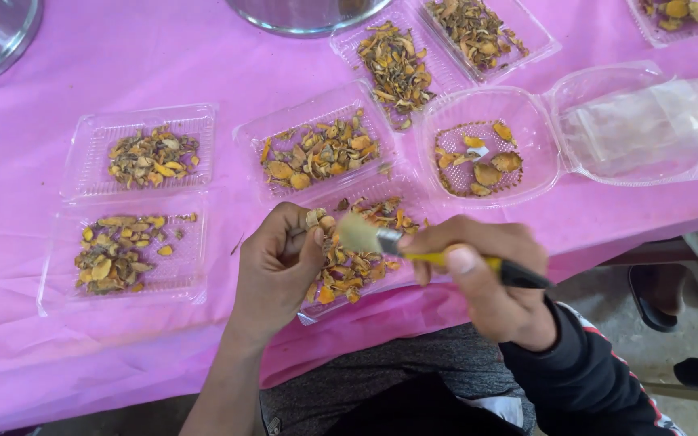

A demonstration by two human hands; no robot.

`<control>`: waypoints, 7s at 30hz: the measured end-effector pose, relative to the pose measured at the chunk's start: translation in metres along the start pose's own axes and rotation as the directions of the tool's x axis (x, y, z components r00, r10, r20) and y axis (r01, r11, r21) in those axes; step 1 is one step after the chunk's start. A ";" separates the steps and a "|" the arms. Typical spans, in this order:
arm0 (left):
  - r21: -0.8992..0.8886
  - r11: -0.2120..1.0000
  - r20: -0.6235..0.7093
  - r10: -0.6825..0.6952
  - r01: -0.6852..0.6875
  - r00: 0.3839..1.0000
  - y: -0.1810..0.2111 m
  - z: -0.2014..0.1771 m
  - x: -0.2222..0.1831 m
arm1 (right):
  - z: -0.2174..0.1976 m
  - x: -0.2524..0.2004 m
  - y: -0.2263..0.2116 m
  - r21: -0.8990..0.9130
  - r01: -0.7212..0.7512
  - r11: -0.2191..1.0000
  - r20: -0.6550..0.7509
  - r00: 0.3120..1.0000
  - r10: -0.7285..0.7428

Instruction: Sorting and packaging dried tea leaves into plastic containers and bags using hands and a small brush.

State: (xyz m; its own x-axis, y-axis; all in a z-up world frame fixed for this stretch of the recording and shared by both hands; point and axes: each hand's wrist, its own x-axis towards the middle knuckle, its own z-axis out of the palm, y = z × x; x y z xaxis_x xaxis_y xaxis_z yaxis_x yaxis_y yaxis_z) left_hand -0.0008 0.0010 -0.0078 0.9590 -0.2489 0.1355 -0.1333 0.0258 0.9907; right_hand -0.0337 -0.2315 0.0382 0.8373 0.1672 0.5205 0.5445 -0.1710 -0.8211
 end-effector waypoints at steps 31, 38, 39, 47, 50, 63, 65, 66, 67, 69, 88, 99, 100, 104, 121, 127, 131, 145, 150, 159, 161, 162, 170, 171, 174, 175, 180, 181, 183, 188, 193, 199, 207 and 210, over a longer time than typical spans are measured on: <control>-0.051 0.995 0.135 -0.075 0.083 0.988 0.007 0.000 -0.006 | 0.029 0.020 0.029 -0.026 0.243 0.970 0.109 0.965 -0.239; -0.570 0.777 0.179 -0.199 0.266 0.964 -0.002 0.010 -0.003 | 0.038 0.015 0.039 -0.114 0.368 0.923 -0.029 0.927 -0.373; -0.567 0.773 0.188 -0.216 0.285 0.958 0.002 0.011 -0.003 | 0.038 0.013 0.041 -0.079 0.374 0.924 -0.029 0.926 -0.377; -0.495 0.843 0.125 -0.170 0.210 0.978 -0.009 0.011 -0.008 | 0.029 0.022 0.023 0.126 0.276 0.953 0.027 0.959 -0.281; -0.389 0.914 0.047 -0.103 0.113 0.994 -0.007 0.013 -0.005 | 0.014 0.015 0.038 0.087 0.321 0.943 -0.008 0.947 -0.322; -0.107 0.983 -0.092 -0.161 0.151 0.983 0.010 0.017 -0.005 | 0.001 -0.039 0.028 0.074 0.197 0.978 -0.046 0.980 -0.194; -0.064 0.990 -0.102 -0.130 0.124 0.986 0.010 0.020 -0.007 | 0.004 -0.043 0.016 0.118 0.107 0.987 -0.168 0.982 -0.087; -0.023 0.995 -0.114 -0.096 0.094 0.989 0.011 0.021 -0.007 | 0.005 -0.044 0.010 0.172 0.025 0.985 -0.279 0.960 0.024; -0.022 0.995 -0.108 -0.095 0.093 0.990 0.014 0.023 -0.008 | 0.005 -0.035 0.006 0.169 0.026 0.985 -0.284 0.958 0.024; 0.033 0.999 -0.077 -0.005 0.007 0.997 0.019 0.026 -0.010 | 0.003 -0.016 -0.002 -0.106 0.064 0.992 -0.081 0.994 -0.073; 0.199 0.969 0.224 -0.191 0.147 0.956 0.040 0.027 -0.011 | 0.019 0.005 0.013 -0.236 0.106 0.966 0.001 0.994 -0.108; 0.623 0.769 -0.009 0.187 -0.140 0.982 -0.015 -0.038 -0.005 | -0.072 0.031 0.047 -0.634 0.008 0.773 -0.037 0.998 -0.041; 0.618 0.774 -0.015 0.182 -0.134 0.983 -0.015 -0.038 -0.005 | -0.065 0.030 0.049 -0.636 0.008 0.772 -0.030 0.999 -0.036; 0.634 0.757 0.039 0.168 -0.154 0.985 -0.017 -0.041 -0.007 | -0.034 0.024 0.058 -0.423 0.270 0.865 0.260 0.951 -0.169; 0.580 0.796 0.134 0.117 -0.174 0.984 -0.016 -0.045 -0.005 | 0.054 0.045 0.033 -0.268 0.357 0.895 0.770 0.638 -0.024; 0.599 0.787 0.095 0.113 -0.148 0.989 -0.012 -0.042 -0.003 | 0.056 0.049 0.049 -0.281 0.357 0.891 0.826 0.563 0.035; 0.598 0.783 0.022 0.196 -0.170 0.980 -0.013 -0.038 -0.010 | 0.047 0.046 0.044 -0.149 0.329 0.932 0.736 0.666 -0.117; -0.048 0.993 0.030 -0.105 0.106 0.994 0.020 0.002 -0.001 | 0.019 0.028 0.055 -0.214 0.448 0.868 0.345 0.866 -0.362; -0.131 0.980 0.054 -0.146 0.152 0.988 0.015 0.003 -0.002 | 0.021 0.022 0.053 -0.179 0.415 0.892 0.328 0.880 -0.344; 0.090 0.996 -0.236 0.048 -0.028 0.971 0.024 0.016 0.001 | -0.011 0.037 0.006 -0.292 0.194 0.936 0.257 0.959 -0.119; 0.065 0.998 -0.237 0.026 -0.011 0.971 0.025 0.019 -0.001 | -0.014 0.020 -0.007 -0.362 0.202 0.910 0.150 0.976 -0.157; 0.041 0.999 -0.238 0.003 0.006 0.971 0.025 0.022 -0.002 | -0.015 0.009 -0.013 -0.430 0.201 0.880 0.045 0.979 -0.201; 0.149 0.988 -0.258 0.083 -0.045 0.963 0.018 0.032 -0.003 | -0.002 -0.015 -0.006 -0.195 0.236 0.952 0.142 0.967 -0.211; 0.151 0.987 -0.264 0.096 -0.057 0.960 0.016 0.033 -0.004 | -0.005 -0.016 -0.017 -0.244 0.133 0.961 0.026 0.991 -0.131; 0.159 0.982 -0.253 0.138 -0.100 0.958 0.019 0.037 -0.005 | -0.001 -0.018 0.005 -0.154 0.127 0.980 0.174 0.980 -0.100; 0.161 0.981 -0.244 0.143 -0.105 0.959 0.022 0.037 -0.005 | 0.000 -0.020 0.008 -0.158 0.129 0.979 0.165 0.981 -0.103; 0.189 0.979 -0.316 0.131 -0.073 0.940 0.011 0.032 -0.005 | -0.001 -0.022 0.000 -0.149 0.279 0.949 0.069 0.960 -0.271; 0.189 0.980 -0.317 0.126 -0.068 0.940 0.013 0.033 -0.007 | 0.002 -0.022 0.009 -0.147 0.275 0.950 0.070 0.961 -0.267; 0.113 0.991 -0.297 0.101 -0.070 0.949 0.018 0.034 -0.006 | 0.008 -0.017 0.027 -0.038 0.389 0.921 0.254 0.895 -0.367; 0.045 0.999 -0.282 0.037 -0.025 0.959 0.015 0.032 -0.006 | 0.005 -0.010 0.027 -0.098 0.286 0.953 0.105 0.956 -0.276; -0.047 0.993 -0.252 0.096 -0.111 0.963 0.010 0.039 -0.007 | 0.009 0.014 0.043 -0.282 0.389 0.877 0.195 0.918 -0.344; -0.003 0.998 -0.114 0.057 -0.058 0.992 0.010 0.026 -0.007 | 0.017 0.039 0.042 -0.108 0.463 0.880 0.256 0.868 -0.425; 0.719 0.602 0.114 0.390 -0.347 0.914 0.005 0.008 -0.003 | 0.025 0.050 0.024 0.084 0.101 0.991 0.155 0.981 -0.113; 0.851 0.387 0.101 0.541 -0.354 0.835 -0.002 0.013 0.001 | 0.025 0.057 0.034 0.193 0.026 0.981 0.136 0.989 -0.053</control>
State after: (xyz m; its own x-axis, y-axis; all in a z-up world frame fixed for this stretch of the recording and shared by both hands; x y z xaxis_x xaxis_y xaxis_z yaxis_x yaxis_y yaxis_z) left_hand -0.0024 -0.0115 -0.0096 0.7033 -0.2915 0.6483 -0.6039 -0.7262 0.3286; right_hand 0.0313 -0.2040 0.0343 0.7932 0.3068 0.5261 0.5462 0.0237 -0.8373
